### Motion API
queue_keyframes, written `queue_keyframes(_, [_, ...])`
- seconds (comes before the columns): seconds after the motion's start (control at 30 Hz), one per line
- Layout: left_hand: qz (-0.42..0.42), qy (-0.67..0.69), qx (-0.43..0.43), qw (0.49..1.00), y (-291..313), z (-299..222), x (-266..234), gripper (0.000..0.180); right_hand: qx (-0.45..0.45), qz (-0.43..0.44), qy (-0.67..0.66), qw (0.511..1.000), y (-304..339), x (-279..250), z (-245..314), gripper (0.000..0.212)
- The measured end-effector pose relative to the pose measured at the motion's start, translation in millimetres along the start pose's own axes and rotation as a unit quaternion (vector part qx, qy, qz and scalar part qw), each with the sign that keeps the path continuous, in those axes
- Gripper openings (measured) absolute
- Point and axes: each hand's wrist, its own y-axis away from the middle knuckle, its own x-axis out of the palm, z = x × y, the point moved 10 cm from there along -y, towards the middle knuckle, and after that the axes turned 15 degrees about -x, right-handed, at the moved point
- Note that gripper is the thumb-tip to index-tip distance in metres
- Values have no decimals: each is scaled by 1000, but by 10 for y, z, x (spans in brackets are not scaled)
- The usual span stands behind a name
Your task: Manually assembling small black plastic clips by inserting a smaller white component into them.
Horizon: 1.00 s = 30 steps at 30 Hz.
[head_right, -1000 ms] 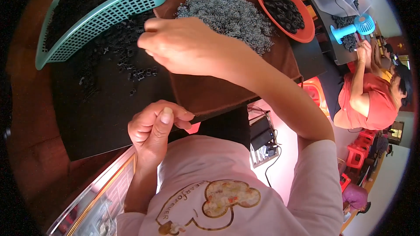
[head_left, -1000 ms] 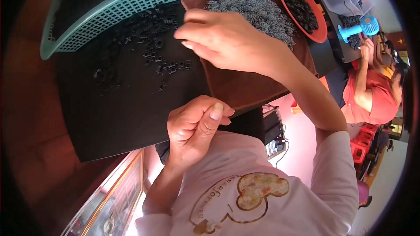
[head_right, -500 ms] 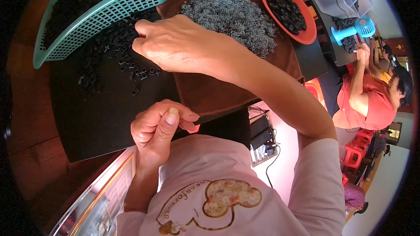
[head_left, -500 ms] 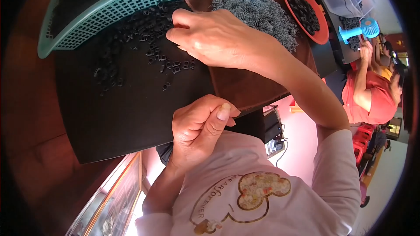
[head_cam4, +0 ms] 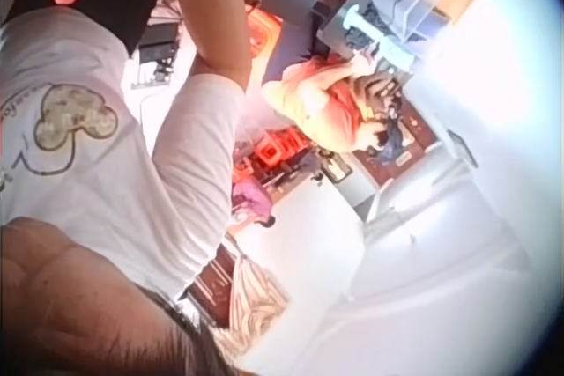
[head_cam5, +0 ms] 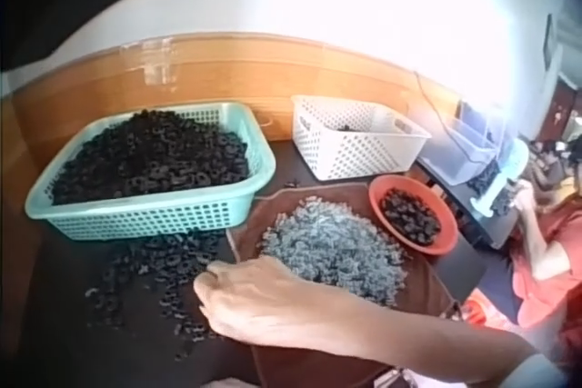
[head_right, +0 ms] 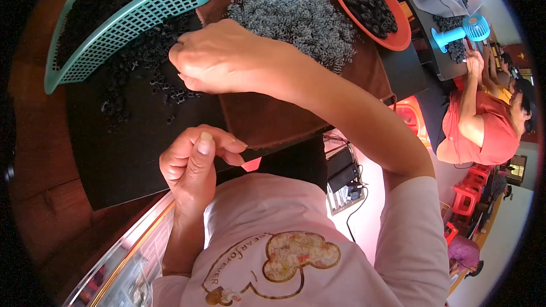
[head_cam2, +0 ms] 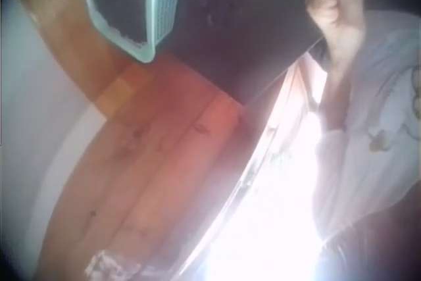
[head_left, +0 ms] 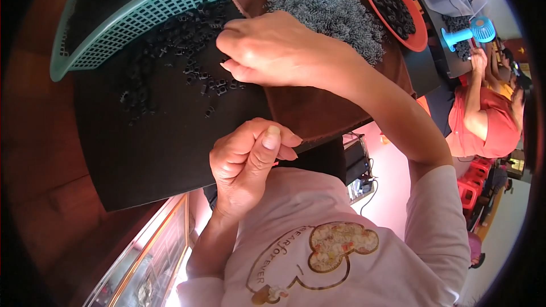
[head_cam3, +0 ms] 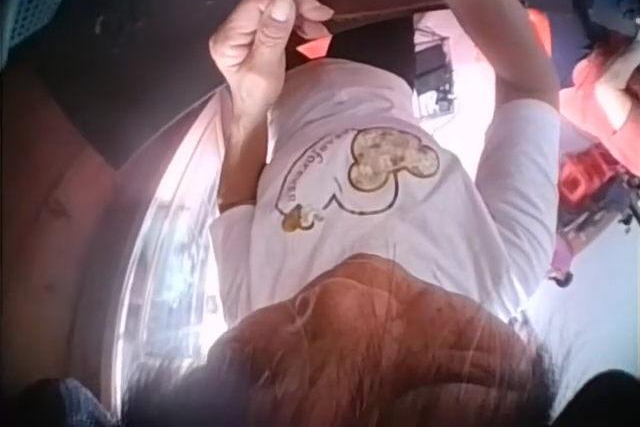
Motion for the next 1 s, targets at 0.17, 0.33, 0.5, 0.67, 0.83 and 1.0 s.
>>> queue_keyframes(0.17, [-31, 29, -27, 999, 6, 46, -70, 31, 48, -161, -264, 950, 227, -257, -62, 13])
queue_keyframes(0.33, [-32, 64, -27, 997, -28, 64, -108, 34, 79, -195, -317, 925, 345, -300, 44, 11])
queue_keyframes(0.5, [-31, 143, -3, 989, -62, 80, -127, 37, 136, -189, -499, 834, 518, -270, 266, 4])
queue_keyframes(0.67, [-28, 159, 35, 986, 33, 30, -141, 32, 34, -249, -389, 886, 633, -417, 511, 14])
queue_keyframes(0.83, [-3, 104, 40, 994, -17, -28, -61, 26, 135, -226, -226, 938, 1164, -699, 89, 7])
queue_keyframes(1.0, [-33, 84, 39, 995, 10, -2, -49, 21, 153, -141, -133, 969, 1492, -718, -127, 6])
